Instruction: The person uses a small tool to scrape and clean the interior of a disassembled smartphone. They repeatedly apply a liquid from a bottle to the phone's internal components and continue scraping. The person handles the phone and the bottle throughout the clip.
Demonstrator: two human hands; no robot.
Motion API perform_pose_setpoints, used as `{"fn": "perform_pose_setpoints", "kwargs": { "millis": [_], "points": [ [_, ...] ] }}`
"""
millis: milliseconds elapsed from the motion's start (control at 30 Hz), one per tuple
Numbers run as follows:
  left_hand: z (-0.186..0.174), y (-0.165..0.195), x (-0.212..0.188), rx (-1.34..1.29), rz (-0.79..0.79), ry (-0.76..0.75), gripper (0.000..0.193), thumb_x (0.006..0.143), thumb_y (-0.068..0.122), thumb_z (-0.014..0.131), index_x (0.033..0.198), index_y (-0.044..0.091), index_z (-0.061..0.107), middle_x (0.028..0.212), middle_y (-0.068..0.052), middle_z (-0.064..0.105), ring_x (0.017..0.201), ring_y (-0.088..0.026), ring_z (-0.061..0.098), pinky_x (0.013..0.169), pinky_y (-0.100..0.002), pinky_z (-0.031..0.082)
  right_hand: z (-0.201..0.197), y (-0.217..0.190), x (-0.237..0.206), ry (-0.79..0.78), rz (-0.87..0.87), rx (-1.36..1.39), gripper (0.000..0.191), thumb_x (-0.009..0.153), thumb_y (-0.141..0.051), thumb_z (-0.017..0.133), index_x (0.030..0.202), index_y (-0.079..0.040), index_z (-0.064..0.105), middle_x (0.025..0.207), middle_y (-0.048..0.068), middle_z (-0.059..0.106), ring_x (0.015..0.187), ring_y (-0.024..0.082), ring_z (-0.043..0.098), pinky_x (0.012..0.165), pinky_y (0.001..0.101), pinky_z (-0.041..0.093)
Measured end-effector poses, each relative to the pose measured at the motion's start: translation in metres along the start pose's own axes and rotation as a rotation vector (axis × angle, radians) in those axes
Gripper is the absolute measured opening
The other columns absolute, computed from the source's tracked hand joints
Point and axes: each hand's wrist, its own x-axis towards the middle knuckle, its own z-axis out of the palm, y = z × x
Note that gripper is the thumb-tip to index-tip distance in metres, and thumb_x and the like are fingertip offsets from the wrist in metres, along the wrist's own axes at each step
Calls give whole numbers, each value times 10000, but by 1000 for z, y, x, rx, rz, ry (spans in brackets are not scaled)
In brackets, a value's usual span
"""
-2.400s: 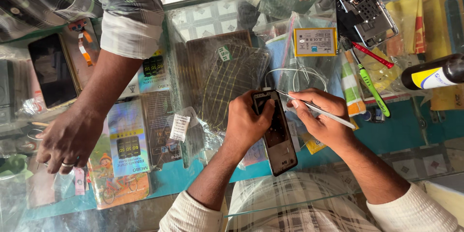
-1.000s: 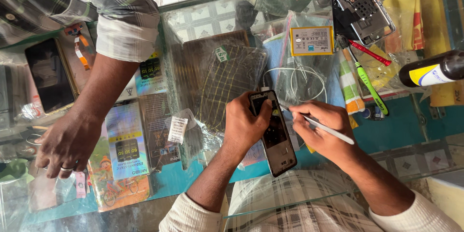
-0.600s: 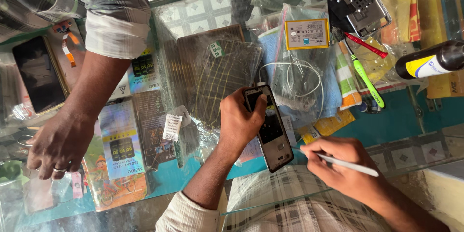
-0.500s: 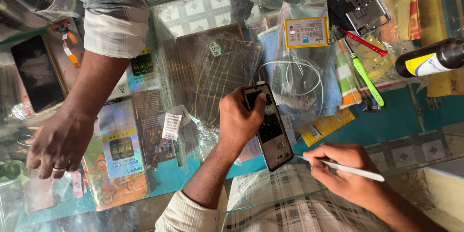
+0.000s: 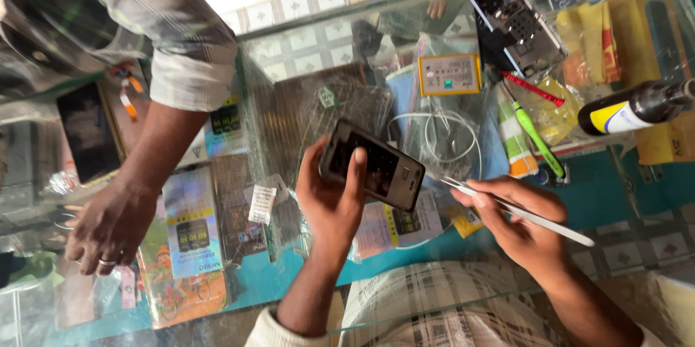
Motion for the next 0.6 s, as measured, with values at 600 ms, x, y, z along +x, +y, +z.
{"fn": "perform_pose_setpoints", "kwargs": {
  "millis": [600],
  "points": [
    [-21,6,-35,-8,160,-429,940,885,-36,846,1545,124,195,1626,-227,288,1517,-381,452,1232,-516,491,37,33,45,-140,173,240,209,979,-72,646,1151,32,704,991,94,784,921,131,759,791,273,621]
  ]
}}
